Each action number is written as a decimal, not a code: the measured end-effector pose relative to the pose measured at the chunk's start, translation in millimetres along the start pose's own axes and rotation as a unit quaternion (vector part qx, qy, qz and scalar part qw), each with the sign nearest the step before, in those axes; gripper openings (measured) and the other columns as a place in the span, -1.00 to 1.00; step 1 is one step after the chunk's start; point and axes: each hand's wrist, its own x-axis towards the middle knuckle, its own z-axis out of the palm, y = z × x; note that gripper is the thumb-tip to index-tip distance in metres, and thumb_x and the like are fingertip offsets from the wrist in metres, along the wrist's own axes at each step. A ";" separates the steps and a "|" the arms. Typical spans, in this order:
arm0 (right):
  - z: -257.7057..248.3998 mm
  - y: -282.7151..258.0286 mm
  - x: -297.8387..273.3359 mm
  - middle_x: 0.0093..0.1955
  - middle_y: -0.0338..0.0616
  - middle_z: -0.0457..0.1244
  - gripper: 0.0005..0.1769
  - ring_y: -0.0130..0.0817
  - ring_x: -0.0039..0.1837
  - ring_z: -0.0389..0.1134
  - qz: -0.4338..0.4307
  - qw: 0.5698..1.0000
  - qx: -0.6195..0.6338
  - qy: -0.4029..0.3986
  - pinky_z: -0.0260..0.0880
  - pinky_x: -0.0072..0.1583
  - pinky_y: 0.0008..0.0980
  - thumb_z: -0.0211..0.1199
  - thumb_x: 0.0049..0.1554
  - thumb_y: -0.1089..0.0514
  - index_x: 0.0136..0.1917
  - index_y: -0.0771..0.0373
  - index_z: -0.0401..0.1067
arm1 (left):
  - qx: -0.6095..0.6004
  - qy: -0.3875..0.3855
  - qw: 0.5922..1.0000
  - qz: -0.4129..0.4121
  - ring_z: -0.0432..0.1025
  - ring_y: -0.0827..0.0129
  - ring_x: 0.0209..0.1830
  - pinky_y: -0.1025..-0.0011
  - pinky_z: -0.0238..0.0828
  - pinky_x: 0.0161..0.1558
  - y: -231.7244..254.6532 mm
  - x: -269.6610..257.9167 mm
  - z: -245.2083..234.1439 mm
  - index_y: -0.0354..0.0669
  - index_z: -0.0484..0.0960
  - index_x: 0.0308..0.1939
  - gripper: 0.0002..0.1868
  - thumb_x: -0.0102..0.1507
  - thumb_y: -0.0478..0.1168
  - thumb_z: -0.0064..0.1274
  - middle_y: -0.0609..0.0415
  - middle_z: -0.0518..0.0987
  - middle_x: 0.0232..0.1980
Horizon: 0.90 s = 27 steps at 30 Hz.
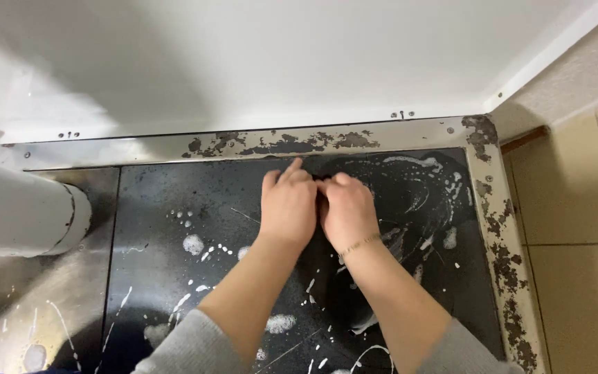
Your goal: The person scrubs a dark tiled floor with a soapy cloth in circular motions, spreading foam across the surface. A blue bucket and cleaning supplies are visible nearby.
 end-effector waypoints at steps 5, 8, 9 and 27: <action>-13.4 17.4 -16.8 -0.24 -0.24 0.29 -0.81 -0.12 -0.12 0.36 -0.008 1.000 -0.024 0.014 0.41 -0.09 -0.23 0.21 0.13 0.07 -0.30 0.06 0.52 | -0.054 0.036 0.998 0.025 0.28 0.30 0.48 0.05 0.04 0.35 22.6 2.1 3.1 0.09 0.74 -0.29 -0.84 0.26 -0.23 0.04 0.26 0.61 -0.05; -12.6 30.7 -5.0 -0.17 -0.19 0.30 -0.79 -0.04 -0.06 0.34 0.026 0.999 -0.020 -0.005 0.37 -0.04 -0.20 0.15 0.18 0.11 -0.22 0.15 0.55 | -0.050 0.025 0.998 0.042 0.21 0.27 0.53 -0.04 -0.01 0.35 28.1 21.2 5.2 0.07 0.74 -0.25 -0.85 0.29 -0.21 0.04 0.22 0.59 0.02; -12.3 31.1 1.4 -0.18 -0.13 0.29 -0.78 0.00 -0.06 0.33 0.035 0.999 0.018 0.005 0.37 -0.04 -0.19 0.12 0.20 0.14 -0.22 0.19 0.52 | -0.054 0.032 0.997 0.032 0.22 0.27 0.52 -0.06 0.00 0.34 26.1 29.5 6.8 0.07 0.73 -0.26 -0.84 0.30 -0.23 0.03 0.22 0.60 0.01; 47.4 -30.6 -18.9 -0.12 -0.41 0.31 -0.84 -0.21 -0.06 0.37 -0.040 0.999 -0.008 -0.036 0.42 -0.04 -0.27 0.24 0.06 0.02 -0.09 -0.17 0.59 | -0.048 0.127 0.990 -0.020 0.46 0.27 -0.12 0.30 0.28 -0.14 -43.4 -53.4 15.2 -0.01 0.66 -0.51 -0.80 0.22 -0.22 0.04 0.23 0.52 -0.36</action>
